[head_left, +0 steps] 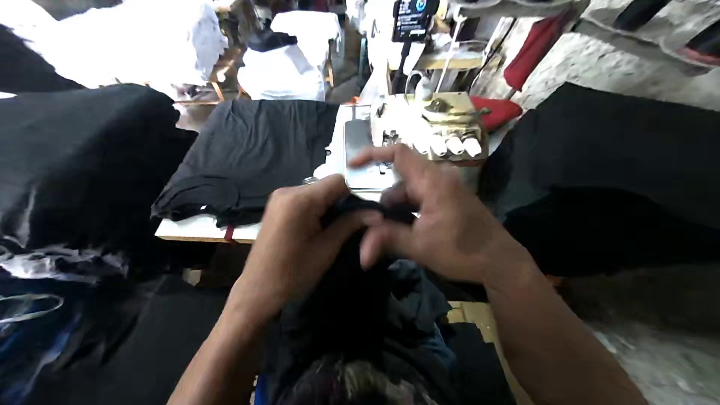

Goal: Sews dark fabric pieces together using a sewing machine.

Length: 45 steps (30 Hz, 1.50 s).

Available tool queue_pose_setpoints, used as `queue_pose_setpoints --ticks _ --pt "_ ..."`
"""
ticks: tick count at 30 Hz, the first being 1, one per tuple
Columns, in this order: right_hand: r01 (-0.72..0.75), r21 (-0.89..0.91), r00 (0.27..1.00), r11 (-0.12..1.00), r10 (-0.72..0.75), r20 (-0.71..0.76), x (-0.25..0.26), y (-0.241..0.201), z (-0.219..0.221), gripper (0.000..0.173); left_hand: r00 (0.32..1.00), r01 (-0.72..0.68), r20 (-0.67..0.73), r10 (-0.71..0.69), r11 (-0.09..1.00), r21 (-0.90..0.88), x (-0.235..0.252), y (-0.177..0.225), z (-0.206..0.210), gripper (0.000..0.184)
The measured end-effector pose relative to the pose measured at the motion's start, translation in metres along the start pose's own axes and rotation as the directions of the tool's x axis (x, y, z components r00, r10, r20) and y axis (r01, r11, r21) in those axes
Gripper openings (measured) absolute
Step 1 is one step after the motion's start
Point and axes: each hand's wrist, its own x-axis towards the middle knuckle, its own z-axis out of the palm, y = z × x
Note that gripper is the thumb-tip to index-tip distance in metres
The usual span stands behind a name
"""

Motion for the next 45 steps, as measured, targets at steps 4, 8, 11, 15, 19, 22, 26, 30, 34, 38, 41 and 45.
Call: queue_pose_setpoints --ticks 4,8,11,15,19,22,26,30,34,38,41,45 --pt "-0.022 0.240 0.980 0.971 -0.026 0.197 -0.054 0.037 -0.019 0.027 0.990 0.019 -0.139 -0.009 0.997 0.069 -0.017 -0.010 -0.030 0.020" --pt "-0.279 0.543 0.946 0.792 0.322 0.015 -0.061 0.104 0.015 0.007 0.955 0.244 -0.212 -0.207 0.955 0.168 -0.030 -0.087 -0.007 0.018" --pt "-0.329 0.824 0.761 0.461 0.647 -0.058 -0.053 0.121 0.058 0.011 0.913 0.383 -0.245 -0.327 0.893 0.237 -0.044 -0.124 0.002 0.022" --pt "-0.189 0.855 0.647 0.484 0.716 -0.262 -0.045 0.112 0.077 0.007 0.890 0.386 -0.310 -0.334 0.914 0.126 -0.051 -0.119 -0.012 0.016" --pt "-0.115 0.682 0.606 0.722 0.595 -0.528 -0.038 0.103 0.072 0.010 0.907 0.268 -0.319 -0.276 0.961 -0.070 -0.048 -0.109 -0.032 0.016" --pt "-0.073 0.446 0.665 0.892 0.377 -0.644 -0.041 0.072 0.049 0.005 0.903 0.278 -0.306 -0.302 0.953 -0.118 -0.058 -0.082 -0.067 0.014" --pt "0.011 0.268 0.706 0.963 0.183 -0.684 -0.036 0.053 0.030 0.002 0.816 0.401 -0.335 -0.470 0.879 -0.257 -0.098 -0.070 -0.115 0.015" --pt "-0.028 0.446 0.658 0.895 0.352 -0.666 -0.019 0.093 0.058 0.004 0.924 0.157 -0.352 -0.148 0.988 -0.003 -0.035 -0.110 -0.083 0.018" --pt "-0.111 0.445 0.641 0.889 0.406 -0.651 -0.023 0.098 0.067 0.006 0.922 0.158 -0.355 -0.154 0.987 -0.018 -0.042 -0.123 -0.074 0.019" --pt "-0.098 0.513 0.636 0.853 0.450 -0.627 -0.022 0.103 0.070 0.010 0.913 0.183 -0.366 -0.182 0.983 -0.030 -0.038 -0.126 -0.069 0.017" --pt "-0.021 0.602 0.603 0.798 0.491 -0.630 -0.020 0.103 0.072 0.015 0.908 0.179 -0.378 -0.183 0.983 -0.046 -0.037 -0.128 -0.067 0.016" --pt "-0.022 0.628 0.574 0.778 0.524 -0.630 -0.019 0.101 0.072 0.010 0.906 0.184 -0.384 -0.179 0.983 -0.024 -0.038 -0.131 -0.062 0.014"
